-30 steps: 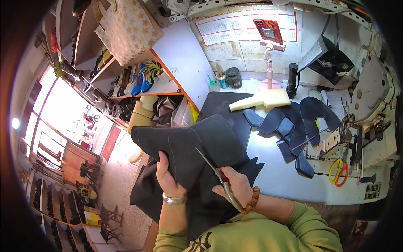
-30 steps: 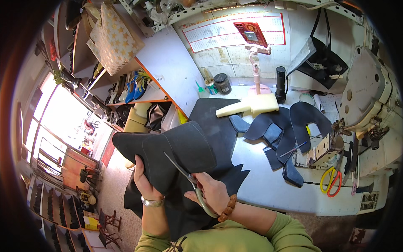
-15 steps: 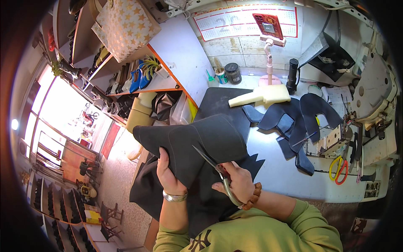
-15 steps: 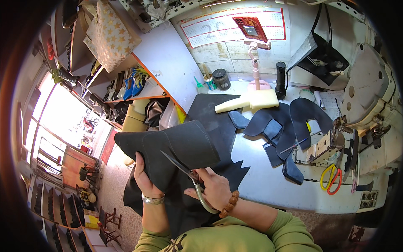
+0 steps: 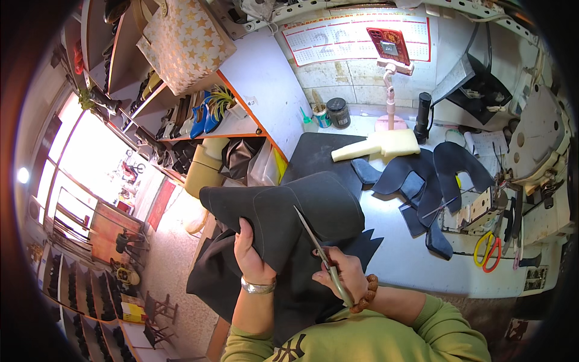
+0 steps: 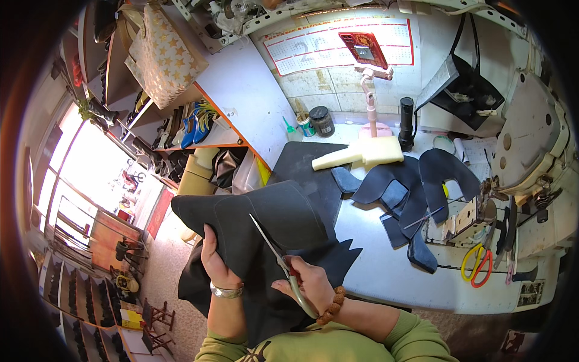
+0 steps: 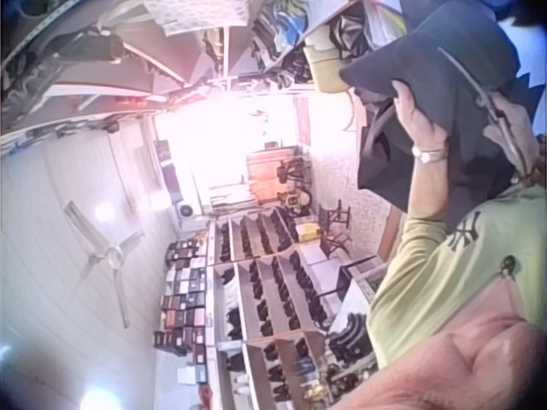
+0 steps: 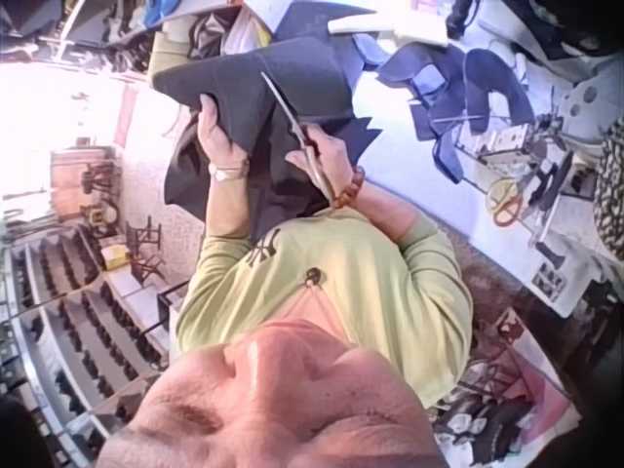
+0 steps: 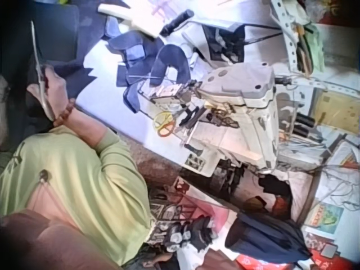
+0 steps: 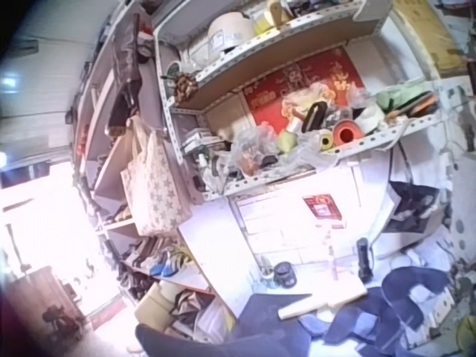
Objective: The person cuts a large piece of black fabric using shears, following a marked outline. They then use a small rectangular template to cut additional smaller pieces from the same fabric. The cut pieces are placed on the worktable.
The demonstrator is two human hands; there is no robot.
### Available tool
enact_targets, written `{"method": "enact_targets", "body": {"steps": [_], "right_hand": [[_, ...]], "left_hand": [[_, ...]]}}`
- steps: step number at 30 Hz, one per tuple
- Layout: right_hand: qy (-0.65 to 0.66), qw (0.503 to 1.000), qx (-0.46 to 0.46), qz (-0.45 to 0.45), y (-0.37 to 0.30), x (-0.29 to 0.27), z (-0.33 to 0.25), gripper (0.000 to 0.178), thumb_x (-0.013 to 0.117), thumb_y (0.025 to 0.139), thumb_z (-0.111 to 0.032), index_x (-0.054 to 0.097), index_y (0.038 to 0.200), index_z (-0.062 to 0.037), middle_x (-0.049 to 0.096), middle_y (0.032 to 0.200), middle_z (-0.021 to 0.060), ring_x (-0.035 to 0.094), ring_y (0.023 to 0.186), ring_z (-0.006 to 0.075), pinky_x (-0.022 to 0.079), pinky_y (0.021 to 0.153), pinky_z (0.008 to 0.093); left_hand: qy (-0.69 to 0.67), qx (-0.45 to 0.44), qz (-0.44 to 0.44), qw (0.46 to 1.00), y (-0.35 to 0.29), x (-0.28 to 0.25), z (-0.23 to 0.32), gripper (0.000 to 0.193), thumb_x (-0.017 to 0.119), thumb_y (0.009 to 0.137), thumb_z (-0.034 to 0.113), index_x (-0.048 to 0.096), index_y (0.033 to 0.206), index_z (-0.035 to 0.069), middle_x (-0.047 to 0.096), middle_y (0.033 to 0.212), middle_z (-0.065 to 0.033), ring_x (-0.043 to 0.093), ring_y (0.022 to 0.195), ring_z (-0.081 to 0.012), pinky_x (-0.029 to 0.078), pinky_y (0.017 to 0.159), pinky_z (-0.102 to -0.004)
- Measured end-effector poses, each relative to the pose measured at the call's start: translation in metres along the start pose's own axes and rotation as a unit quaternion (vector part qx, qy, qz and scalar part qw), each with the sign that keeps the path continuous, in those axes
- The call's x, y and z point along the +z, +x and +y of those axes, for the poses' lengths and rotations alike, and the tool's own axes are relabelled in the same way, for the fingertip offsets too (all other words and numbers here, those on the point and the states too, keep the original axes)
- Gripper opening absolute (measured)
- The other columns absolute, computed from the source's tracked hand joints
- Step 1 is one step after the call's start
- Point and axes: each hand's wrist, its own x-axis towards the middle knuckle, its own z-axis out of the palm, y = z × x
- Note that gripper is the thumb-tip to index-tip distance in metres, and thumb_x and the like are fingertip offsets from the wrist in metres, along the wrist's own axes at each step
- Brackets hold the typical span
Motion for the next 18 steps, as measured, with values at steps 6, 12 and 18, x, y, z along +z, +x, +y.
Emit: {"method": "enact_targets", "body": {"steps": [6,12,18], "right_hand": [[-0.031,0.999,0.032,0.007,0.005,-0.004,0.001,0.049,0.078,0.078,-0.022,0.054,0.115,-0.0003,0.058,0.074,0.0097,0.058,0.061,0.0199,0.048,0.061,0.0288],[0.035,0.997,0.063,0.005,0.007,-0.007,0.000,0.048,0.072,0.083,-0.022,0.051,0.120,-0.0015,0.058,0.074,0.0067,0.057,0.062,0.0178,0.048,0.062,0.0281],[0.088,0.993,0.080,-0.001,0.000,-0.011,-0.003,0.047,0.066,0.086,-0.027,0.053,0.119,0.0041,0.053,0.078,0.0001,0.048,0.063,0.0057,0.042,0.057,0.0220]], "left_hand": [[0.014,-0.008,-0.012,1.000,-0.004,0.009,-0.008,0.039,0.048,0.101,0.026,0.050,0.128,-0.001,0.059,0.126,-0.0153,0.060,0.112,-0.0291,0.048,0.099,-0.0419],[0.006,-0.037,-0.018,0.999,-0.010,0.011,-0.018,0.038,0.048,0.100,0.025,0.049,0.129,-0.001,0.059,0.125,-0.0150,0.061,0.110,-0.0282,0.049,0.097,-0.0411],[0.012,-0.041,-0.010,0.999,-0.007,0.007,-0.015,0.038,0.048,0.100,0.023,0.048,0.129,-0.001,0.059,0.126,-0.0154,0.061,0.111,-0.0286,0.049,0.097,-0.0417]]}}
